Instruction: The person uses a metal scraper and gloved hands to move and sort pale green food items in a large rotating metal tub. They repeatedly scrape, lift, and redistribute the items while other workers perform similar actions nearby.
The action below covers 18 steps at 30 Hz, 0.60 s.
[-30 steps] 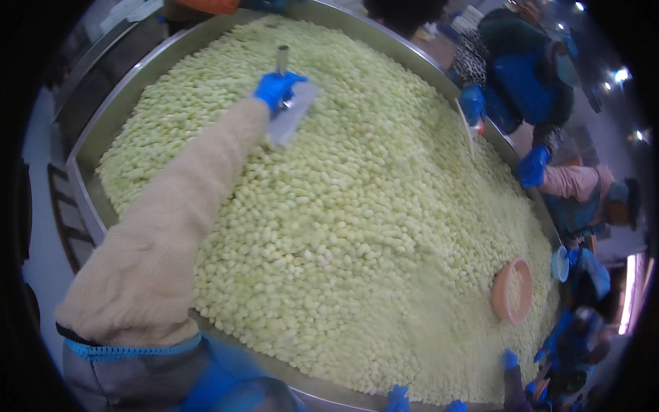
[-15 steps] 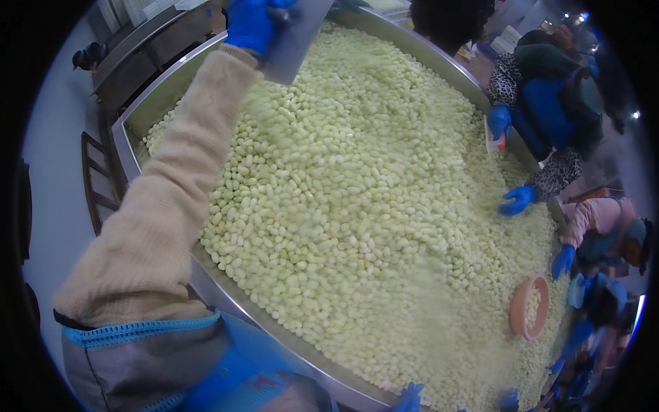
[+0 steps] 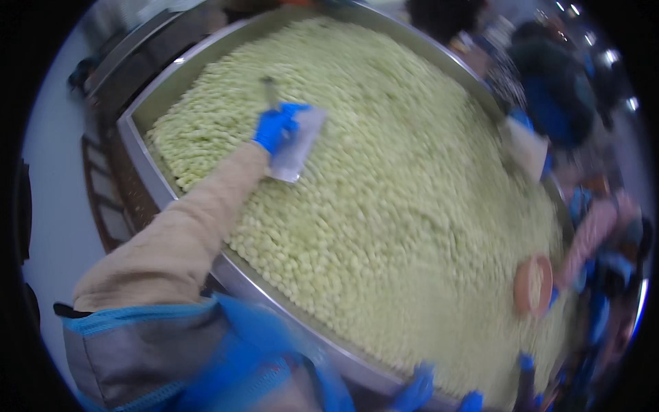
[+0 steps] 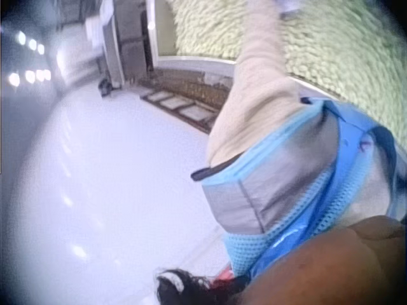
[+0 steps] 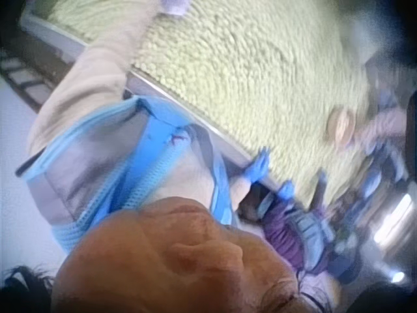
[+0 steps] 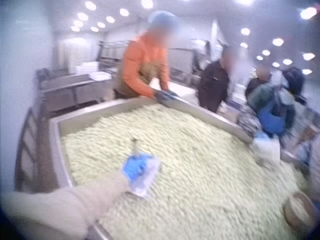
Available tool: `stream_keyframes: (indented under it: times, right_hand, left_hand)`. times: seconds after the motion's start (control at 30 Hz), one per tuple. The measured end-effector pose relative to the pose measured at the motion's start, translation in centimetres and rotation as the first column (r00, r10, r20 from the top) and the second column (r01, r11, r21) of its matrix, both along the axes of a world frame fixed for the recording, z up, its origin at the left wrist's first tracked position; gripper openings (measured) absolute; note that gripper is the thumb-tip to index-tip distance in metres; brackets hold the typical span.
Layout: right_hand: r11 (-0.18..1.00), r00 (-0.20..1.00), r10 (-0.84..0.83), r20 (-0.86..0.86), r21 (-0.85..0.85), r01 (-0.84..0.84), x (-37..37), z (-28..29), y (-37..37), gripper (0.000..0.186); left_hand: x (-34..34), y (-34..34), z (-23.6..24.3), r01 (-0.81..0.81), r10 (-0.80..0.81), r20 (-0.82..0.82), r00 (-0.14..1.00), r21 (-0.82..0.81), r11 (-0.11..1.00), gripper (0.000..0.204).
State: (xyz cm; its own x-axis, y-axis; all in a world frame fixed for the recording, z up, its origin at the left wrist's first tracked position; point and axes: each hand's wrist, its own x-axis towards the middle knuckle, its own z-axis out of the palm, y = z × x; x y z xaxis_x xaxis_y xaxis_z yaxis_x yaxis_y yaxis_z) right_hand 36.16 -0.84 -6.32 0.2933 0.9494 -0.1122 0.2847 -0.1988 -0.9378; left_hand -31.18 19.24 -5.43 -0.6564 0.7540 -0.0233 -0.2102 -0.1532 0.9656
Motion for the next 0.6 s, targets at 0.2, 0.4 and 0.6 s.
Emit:
stream_keyframes:
  times: [0.2,0.4,0.6]
  right_hand:
    - [0.989,0.917,0.148,0.371,-0.044,-0.142,-0.6,1.8,0.8,0.038]
    - [0.998,0.986,0.05,0.161,0.026,-0.055,-0.2,0.9,0.3,0.037]
    - [0.999,0.991,0.015,0.132,0.035,-0.02,-0.9,1.9,-0.3,0.035]
  left_hand:
    - [6.6,-1.1,12.0,0.205,-0.163,-0.17,0.972,0.266,0.942,0.032]
    - [17.2,3.9,21.2,0.665,-0.583,-0.34,0.738,0.515,0.541,0.029]
    - [28.3,8.5,16.1,0.846,-0.674,-0.565,0.476,0.084,0.526,0.021]
